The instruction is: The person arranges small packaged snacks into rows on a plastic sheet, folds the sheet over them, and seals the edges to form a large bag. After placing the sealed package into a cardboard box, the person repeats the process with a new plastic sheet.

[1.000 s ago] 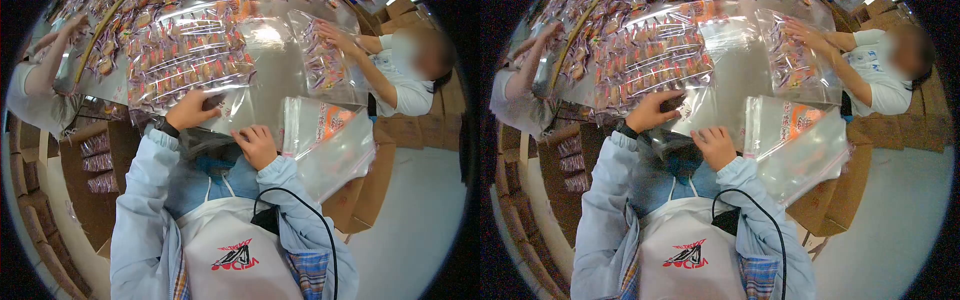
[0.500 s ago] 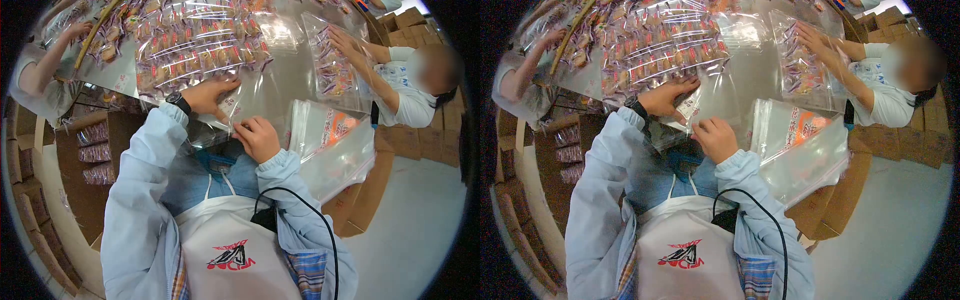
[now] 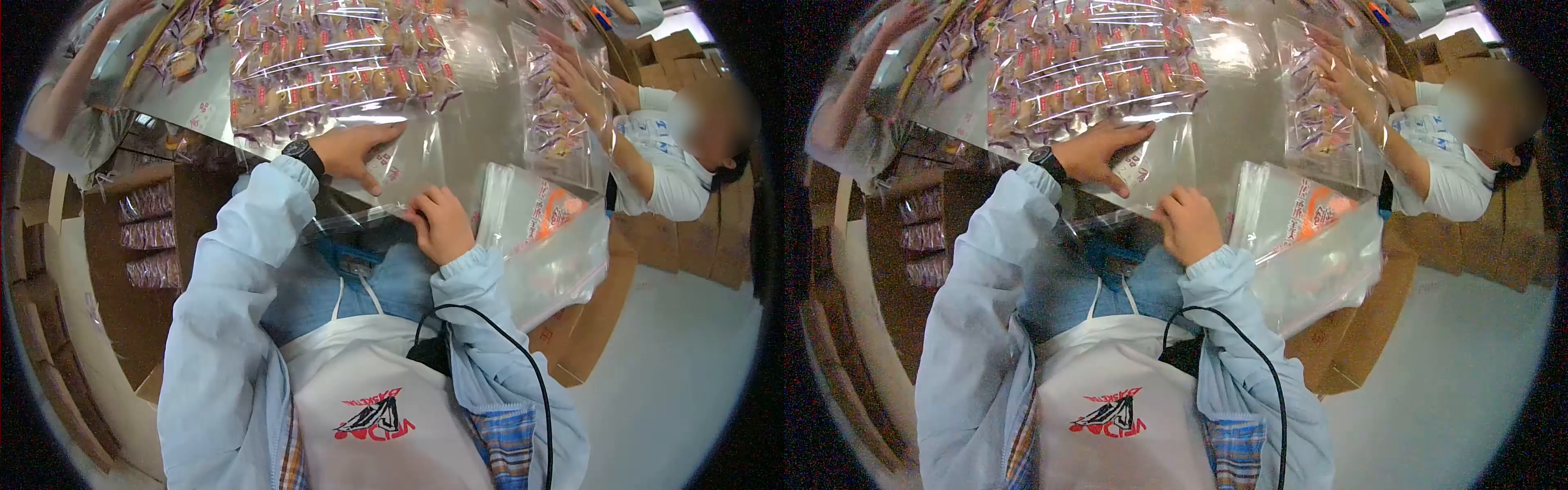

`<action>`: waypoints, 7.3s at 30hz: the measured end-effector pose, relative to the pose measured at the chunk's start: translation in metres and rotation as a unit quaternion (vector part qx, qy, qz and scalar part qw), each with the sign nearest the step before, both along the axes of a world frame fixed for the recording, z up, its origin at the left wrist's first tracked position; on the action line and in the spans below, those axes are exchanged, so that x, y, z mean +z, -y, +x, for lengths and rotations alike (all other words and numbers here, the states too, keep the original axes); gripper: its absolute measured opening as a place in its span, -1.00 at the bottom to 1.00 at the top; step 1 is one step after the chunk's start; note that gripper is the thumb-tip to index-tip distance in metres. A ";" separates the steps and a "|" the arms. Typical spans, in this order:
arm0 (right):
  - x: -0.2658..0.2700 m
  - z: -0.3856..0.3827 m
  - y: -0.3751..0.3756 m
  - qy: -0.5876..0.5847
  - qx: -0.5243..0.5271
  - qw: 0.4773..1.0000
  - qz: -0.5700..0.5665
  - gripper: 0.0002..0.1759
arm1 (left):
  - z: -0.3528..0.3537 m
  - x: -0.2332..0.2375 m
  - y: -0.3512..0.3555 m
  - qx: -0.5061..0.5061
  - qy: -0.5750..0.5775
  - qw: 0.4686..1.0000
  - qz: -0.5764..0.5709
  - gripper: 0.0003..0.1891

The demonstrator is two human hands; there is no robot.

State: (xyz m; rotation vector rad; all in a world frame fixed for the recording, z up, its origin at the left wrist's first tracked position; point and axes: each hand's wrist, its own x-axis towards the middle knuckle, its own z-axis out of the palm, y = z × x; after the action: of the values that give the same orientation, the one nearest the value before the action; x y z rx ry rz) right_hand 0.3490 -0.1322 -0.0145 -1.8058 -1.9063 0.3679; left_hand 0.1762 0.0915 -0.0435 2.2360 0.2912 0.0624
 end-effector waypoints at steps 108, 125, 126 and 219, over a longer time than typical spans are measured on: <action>-0.074 0.065 0.347 0.057 -0.326 0.862 -0.384 -0.84 | -0.127 0.073 0.200 0.281 0.107 0.947 0.115 -0.80; -0.076 0.018 0.389 -0.109 -0.495 0.708 -0.492 -0.78 | -0.133 0.049 0.213 0.284 0.206 0.930 0.111 -0.54; -0.074 0.012 0.384 -0.062 -0.425 0.824 -0.371 -0.79 | -0.132 0.050 0.213 0.294 0.227 0.920 0.124 -0.51; 0.028 0.116 -0.188 -0.206 0.104 0.965 0.126 -0.69 | -0.209 0.085 -0.051 0.367 0.025 0.930 0.016 -0.80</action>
State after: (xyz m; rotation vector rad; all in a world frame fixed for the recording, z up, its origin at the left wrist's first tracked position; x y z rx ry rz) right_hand 0.4648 0.0557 0.0137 -1.2550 -1.7539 0.5040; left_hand -0.0326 0.1426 0.0416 2.0351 1.0878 0.5232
